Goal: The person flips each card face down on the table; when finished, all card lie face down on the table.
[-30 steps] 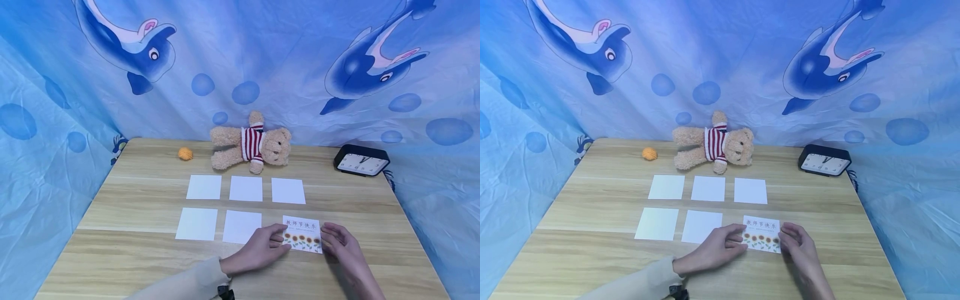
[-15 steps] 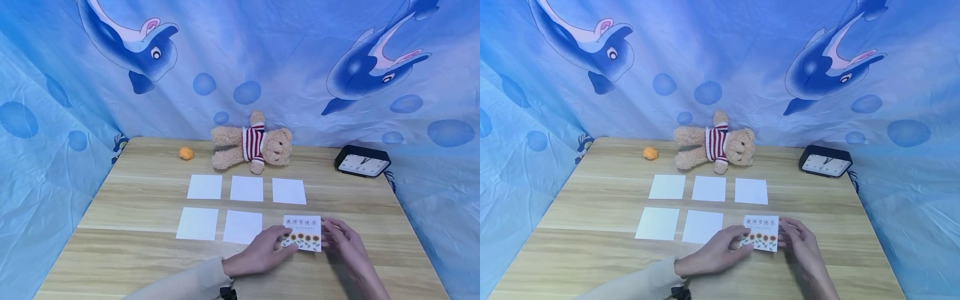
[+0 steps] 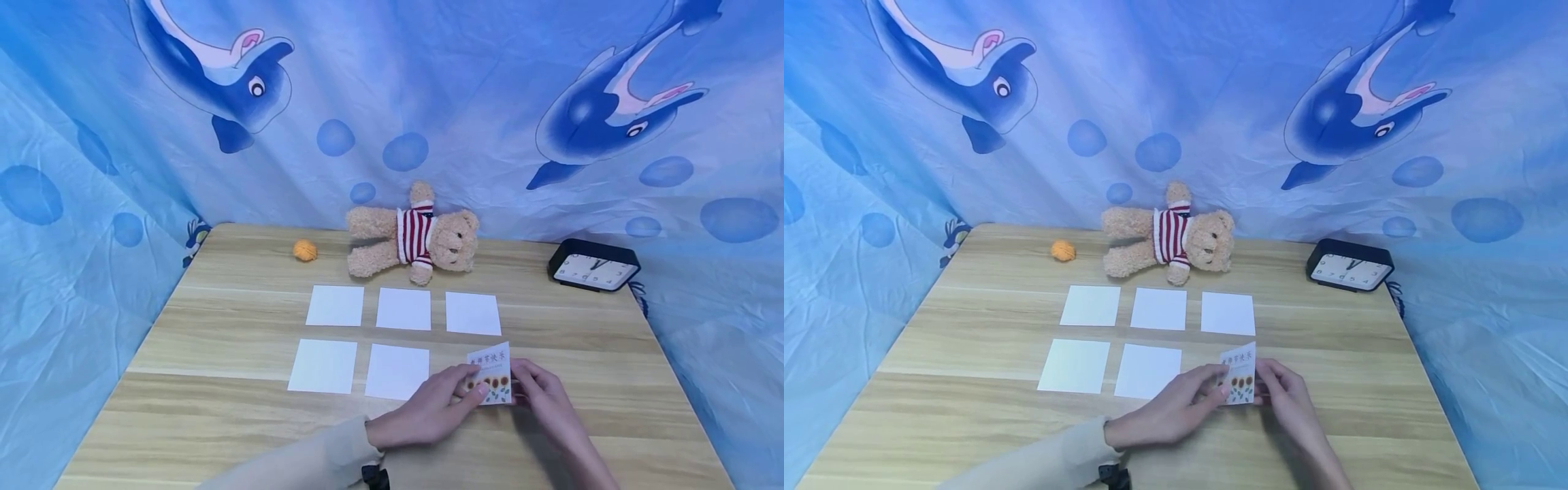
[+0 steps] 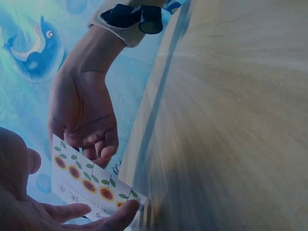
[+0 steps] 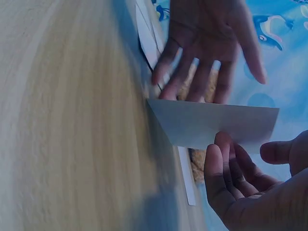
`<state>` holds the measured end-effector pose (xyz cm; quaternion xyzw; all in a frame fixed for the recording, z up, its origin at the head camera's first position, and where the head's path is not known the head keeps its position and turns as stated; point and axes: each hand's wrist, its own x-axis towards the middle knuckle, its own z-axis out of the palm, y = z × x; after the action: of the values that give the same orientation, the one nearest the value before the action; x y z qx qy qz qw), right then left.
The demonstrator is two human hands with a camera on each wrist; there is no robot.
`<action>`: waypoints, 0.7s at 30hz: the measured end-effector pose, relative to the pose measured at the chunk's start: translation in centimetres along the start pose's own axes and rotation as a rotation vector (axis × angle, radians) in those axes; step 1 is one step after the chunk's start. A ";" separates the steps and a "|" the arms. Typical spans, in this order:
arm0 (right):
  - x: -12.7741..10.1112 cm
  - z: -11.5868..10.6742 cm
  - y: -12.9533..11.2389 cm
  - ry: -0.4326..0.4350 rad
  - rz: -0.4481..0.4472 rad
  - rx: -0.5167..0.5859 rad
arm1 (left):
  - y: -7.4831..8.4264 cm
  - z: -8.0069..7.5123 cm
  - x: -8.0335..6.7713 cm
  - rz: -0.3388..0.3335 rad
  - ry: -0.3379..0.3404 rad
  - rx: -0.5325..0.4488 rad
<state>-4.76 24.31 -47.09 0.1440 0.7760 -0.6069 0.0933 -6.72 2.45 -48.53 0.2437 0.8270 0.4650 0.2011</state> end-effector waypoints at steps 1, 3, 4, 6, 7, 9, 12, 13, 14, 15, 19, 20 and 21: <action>0.0 0.2 0.0 -0.003 -0.008 -0.002 | 0.1 -0.1 0.1 0.003 0.002 -0.009; 0.1 0.6 0.2 -0.006 -0.019 -0.006 | 0.1 -0.1 0.2 0.004 0.002 -0.050; 0.2 0.8 0.2 -0.008 -0.022 -0.009 | 0.2 -0.2 0.3 0.006 0.004 -0.078; 0.3 1.1 0.3 -0.012 -0.028 -0.011 | 0.2 -0.2 0.4 0.014 0.006 -0.139; 0.4 1.2 0.4 -0.013 -0.028 -0.014 | 0.2 -0.2 0.5 0.016 0.008 -0.163; 0.5 1.5 0.4 -0.021 -0.028 -0.021 | 0.0 -0.3 0.6 0.035 0.013 -0.211; 0.6 1.9 0.4 -0.038 -0.030 -0.032 | 0.0 -0.5 0.6 0.067 0.026 -0.255; 0.7 2.0 0.4 -0.043 -0.031 -0.038 | -0.1 -0.5 0.6 0.077 0.033 -0.263; 0.7 2.2 0.5 -0.046 -0.035 -0.049 | -0.1 -0.6 0.6 0.087 0.040 -0.274; 0.7 2.3 0.5 -0.049 -0.042 -0.062 | -0.1 -0.7 0.5 0.094 0.049 -0.284; 0.8 2.7 0.6 -0.045 -0.056 -0.113 | 0.0 -1.1 0.1 0.100 0.081 -0.334; 0.8 2.7 0.7 -0.043 -0.059 -0.126 | 0.0 -1.2 0.0 0.101 0.089 -0.349; 0.9 2.8 0.7 -0.042 -0.058 -0.134 | 0.0 -1.3 -0.1 0.103 0.096 -0.362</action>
<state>-5.40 21.84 -48.71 0.1022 0.8166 -0.5590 0.1013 -7.37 1.53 -47.84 0.2232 0.7251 0.6269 0.1776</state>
